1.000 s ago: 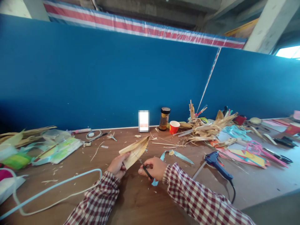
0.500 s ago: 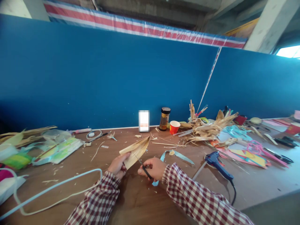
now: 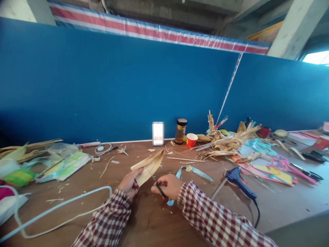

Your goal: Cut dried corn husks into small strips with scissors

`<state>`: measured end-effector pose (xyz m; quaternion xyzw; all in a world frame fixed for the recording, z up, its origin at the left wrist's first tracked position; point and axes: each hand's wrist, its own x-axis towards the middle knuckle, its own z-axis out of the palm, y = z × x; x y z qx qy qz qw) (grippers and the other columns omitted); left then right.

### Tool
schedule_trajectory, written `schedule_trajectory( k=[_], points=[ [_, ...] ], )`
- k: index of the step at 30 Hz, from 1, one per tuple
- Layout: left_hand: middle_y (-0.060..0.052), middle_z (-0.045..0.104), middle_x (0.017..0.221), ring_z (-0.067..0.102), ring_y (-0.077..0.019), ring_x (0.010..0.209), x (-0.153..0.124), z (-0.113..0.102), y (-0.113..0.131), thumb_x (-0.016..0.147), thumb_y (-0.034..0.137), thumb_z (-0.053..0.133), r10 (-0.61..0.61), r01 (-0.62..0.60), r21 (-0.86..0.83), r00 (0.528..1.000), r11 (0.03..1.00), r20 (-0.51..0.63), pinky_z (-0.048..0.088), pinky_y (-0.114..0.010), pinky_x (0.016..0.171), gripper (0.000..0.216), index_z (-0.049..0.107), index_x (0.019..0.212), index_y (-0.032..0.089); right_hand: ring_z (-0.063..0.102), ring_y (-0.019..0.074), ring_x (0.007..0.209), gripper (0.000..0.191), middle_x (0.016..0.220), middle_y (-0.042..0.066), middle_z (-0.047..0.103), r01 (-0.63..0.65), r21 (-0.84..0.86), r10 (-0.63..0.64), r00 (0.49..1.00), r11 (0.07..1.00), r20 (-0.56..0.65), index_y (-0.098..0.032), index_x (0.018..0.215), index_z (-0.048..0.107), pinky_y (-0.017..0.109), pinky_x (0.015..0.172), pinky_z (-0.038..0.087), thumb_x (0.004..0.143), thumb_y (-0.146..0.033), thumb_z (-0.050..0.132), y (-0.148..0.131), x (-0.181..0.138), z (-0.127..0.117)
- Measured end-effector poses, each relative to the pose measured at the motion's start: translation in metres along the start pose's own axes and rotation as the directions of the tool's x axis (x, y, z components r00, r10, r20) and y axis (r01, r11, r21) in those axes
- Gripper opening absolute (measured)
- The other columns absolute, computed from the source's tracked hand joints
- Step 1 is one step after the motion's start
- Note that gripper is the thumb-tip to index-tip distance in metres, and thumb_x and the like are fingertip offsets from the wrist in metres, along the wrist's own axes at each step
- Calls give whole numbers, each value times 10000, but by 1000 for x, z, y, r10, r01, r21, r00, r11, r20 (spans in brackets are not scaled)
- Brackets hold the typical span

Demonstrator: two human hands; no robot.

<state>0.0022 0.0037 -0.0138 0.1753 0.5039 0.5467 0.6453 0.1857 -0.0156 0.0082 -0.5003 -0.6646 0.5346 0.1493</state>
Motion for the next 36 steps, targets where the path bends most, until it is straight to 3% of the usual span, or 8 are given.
schedule_trajectory(
  k=[10, 36],
  points=[
    [52, 420, 363, 282, -28, 255, -1, 0, 1, 692, 164, 629, 5, -5, -3, 1000, 1000, -13, 139, -164, 265, 48, 609, 650, 152, 513, 76, 450, 433, 569, -7, 585, -9, -95, 3, 998, 995, -57, -190, 974, 635, 138, 385, 364, 704, -524, 578, -1, -1, -2],
    [33, 490, 402, 368, -17, 267, -2, 2, 4, 729, 138, 619, -36, 36, -49, 999, 998, -7, 173, -116, 247, 99, 580, 639, 154, 493, 82, 410, 383, 474, -39, 506, 14, -65, -23, 992, 998, -127, -159, 889, 647, 164, 399, 366, 659, -466, 636, -4, -5, 6]
  ],
)
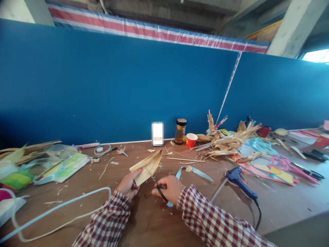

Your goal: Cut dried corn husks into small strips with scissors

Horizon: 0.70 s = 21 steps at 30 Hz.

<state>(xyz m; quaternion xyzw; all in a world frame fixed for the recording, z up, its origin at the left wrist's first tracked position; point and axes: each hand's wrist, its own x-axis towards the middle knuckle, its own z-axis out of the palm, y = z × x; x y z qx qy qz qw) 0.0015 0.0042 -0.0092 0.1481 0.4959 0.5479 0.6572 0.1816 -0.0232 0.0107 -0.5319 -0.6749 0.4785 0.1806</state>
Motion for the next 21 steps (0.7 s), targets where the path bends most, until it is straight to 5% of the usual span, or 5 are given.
schedule_trajectory(
  k=[21],
  points=[
    [32, 463, 404, 355, -22, 281, -8, 4, -1, 733, 97, 590, -34, 37, -47, 997, 998, 64, 195, -109, 242, 112, 582, 634, 148, 526, 83, 451, 421, 528, -26, 545, 23, 37, -23, 1000, 999, -6, -163, 930, 632, 159, 432, 372, 660, -485, 648, 4, 6, 6]
  ],
)
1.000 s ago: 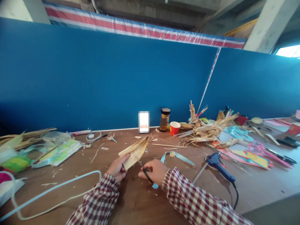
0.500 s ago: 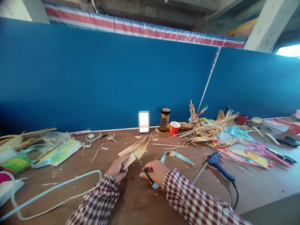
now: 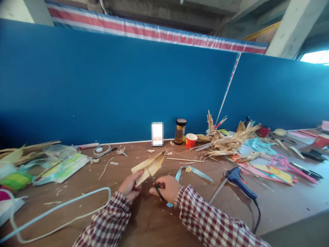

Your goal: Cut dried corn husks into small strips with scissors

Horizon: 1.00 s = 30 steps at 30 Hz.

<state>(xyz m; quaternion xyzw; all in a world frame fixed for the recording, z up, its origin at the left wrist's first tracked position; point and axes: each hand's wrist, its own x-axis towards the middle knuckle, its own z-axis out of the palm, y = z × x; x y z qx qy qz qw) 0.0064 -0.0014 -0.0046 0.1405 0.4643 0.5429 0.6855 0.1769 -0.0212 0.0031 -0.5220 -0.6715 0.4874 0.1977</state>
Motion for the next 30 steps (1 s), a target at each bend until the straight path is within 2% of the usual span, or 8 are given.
schedule_trajectory(
  k=[4, 10, 21, 30],
  points=[
    [32, 471, 408, 357, -16, 284, 0, 0, -1, 733, 109, 596, -10, 10, 0, 999, 1000, 37, 204, -101, 240, 96, 586, 641, 138, 546, 93, 465, 397, 525, -26, 539, 36, -17, -37, 999, 999, -28, -165, 901, 635, 163, 439, 374, 670, -488, 638, 0, 3, 1],
    [28, 488, 411, 350, -14, 268, 3, -2, -4, 715, 137, 616, -19, 18, 21, 998, 1000, 65, 214, -106, 238, 68, 587, 661, 108, 524, 84, 455, 356, 511, -34, 510, 61, -4, -61, 998, 998, -7, -147, 808, 616, 157, 427, 373, 682, -480, 626, -3, 6, 0],
    [42, 464, 393, 324, -9, 259, 2, -4, -6, 726, 150, 607, -23, 19, 40, 995, 999, 97, 188, -107, 250, 86, 583, 661, 99, 494, 85, 478, 345, 549, -21, 525, 128, -76, -130, 991, 989, -27, -150, 826, 630, 168, 417, 333, 697, -471, 619, 1, 9, -1],
    [33, 460, 383, 298, -4, 247, 6, -4, -6, 730, 172, 610, -29, 23, 66, 996, 998, 87, 174, -121, 251, 146, 583, 598, 116, 474, 82, 450, 332, 515, -36, 486, 139, -62, -142, 989, 988, -43, -159, 784, 623, 174, 407, 305, 708, -481, 601, 3, 11, 2]
  ],
)
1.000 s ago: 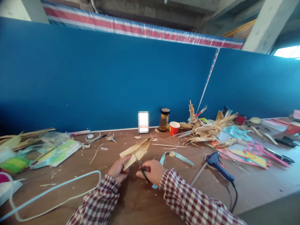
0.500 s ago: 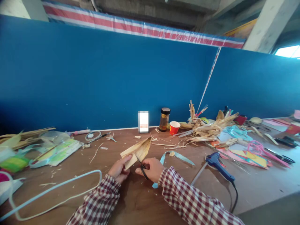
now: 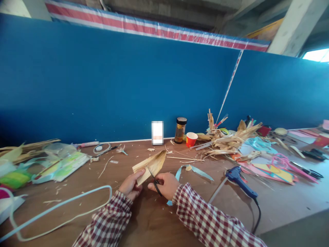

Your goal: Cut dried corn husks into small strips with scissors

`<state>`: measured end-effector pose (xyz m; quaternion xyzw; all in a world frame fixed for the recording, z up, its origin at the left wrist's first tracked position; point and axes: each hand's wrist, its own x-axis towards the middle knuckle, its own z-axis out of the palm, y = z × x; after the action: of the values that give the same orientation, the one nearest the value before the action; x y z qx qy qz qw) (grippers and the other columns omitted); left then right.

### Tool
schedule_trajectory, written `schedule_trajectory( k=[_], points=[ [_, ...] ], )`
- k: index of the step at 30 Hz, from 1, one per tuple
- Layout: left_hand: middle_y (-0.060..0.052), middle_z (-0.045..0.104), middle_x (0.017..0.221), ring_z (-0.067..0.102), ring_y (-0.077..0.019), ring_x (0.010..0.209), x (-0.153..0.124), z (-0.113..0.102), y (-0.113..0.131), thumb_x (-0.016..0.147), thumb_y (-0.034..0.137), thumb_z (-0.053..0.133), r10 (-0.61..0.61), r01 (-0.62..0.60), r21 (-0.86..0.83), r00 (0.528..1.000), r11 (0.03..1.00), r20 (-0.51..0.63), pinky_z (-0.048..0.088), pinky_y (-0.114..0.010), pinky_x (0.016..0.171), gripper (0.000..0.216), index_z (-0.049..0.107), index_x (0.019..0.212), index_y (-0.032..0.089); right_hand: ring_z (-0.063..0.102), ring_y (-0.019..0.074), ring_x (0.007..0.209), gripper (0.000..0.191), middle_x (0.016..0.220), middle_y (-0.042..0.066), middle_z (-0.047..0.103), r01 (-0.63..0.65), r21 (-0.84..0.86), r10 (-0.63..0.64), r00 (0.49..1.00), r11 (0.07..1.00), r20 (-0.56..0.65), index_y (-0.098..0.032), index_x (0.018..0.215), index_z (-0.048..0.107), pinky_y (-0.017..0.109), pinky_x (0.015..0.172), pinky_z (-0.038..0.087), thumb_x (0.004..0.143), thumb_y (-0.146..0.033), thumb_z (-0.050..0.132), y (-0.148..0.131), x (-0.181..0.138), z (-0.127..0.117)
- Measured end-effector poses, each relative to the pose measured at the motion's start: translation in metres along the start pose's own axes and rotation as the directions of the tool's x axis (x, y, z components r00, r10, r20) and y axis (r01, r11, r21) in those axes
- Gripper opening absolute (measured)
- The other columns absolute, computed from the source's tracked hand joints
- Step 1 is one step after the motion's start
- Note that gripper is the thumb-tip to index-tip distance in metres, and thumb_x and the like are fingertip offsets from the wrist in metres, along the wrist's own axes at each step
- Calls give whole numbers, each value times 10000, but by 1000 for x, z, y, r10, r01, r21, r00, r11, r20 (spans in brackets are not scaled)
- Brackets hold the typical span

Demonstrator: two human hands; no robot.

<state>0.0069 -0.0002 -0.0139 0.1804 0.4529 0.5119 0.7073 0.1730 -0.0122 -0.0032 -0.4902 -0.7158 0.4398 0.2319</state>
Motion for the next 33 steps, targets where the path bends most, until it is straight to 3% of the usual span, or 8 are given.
schedule_trajectory(
  k=[12, 17, 24, 33],
  points=[
    [34, 465, 406, 320, -9, 264, -3, 1, 2, 734, 153, 605, -1, 0, -17, 999, 1000, -41, 194, -111, 243, 110, 576, 638, 109, 457, 84, 437, 304, 475, -46, 440, 6, -41, -8, 999, 999, -53, -165, 685, 594, 175, 395, 277, 701, -468, 609, -4, -2, 2],
    [23, 501, 434, 357, -16, 287, -2, 2, 2, 722, 129, 612, 1, -1, -42, 1000, 999, -4, 203, -105, 236, 37, 605, 694, 106, 456, 80, 412, 303, 477, -51, 429, -30, -9, 29, 998, 1000, -61, -165, 709, 608, 169, 379, 302, 687, -467, 623, -2, -2, 4],
    [-29, 592, 557, 535, -60, 429, -5, 2, 6, 729, 87, 591, -21, 17, -125, 999, 992, -27, 255, -76, 253, 27, 608, 738, 105, 481, 77, 426, 346, 509, -52, 477, -83, 102, 82, 996, 991, 17, -168, 864, 627, 167, 404, 352, 652, -437, 667, -2, -5, 3],
    [-26, 589, 571, 542, -65, 455, -6, 2, 7, 712, 94, 612, -30, 26, -145, 999, 989, -23, 249, -75, 257, 26, 598, 722, 113, 523, 59, 457, 354, 589, -38, 540, -116, 198, 89, 986, 973, 142, -162, 922, 595, 145, 420, 364, 704, -440, 610, 2, -7, -2]
  ],
)
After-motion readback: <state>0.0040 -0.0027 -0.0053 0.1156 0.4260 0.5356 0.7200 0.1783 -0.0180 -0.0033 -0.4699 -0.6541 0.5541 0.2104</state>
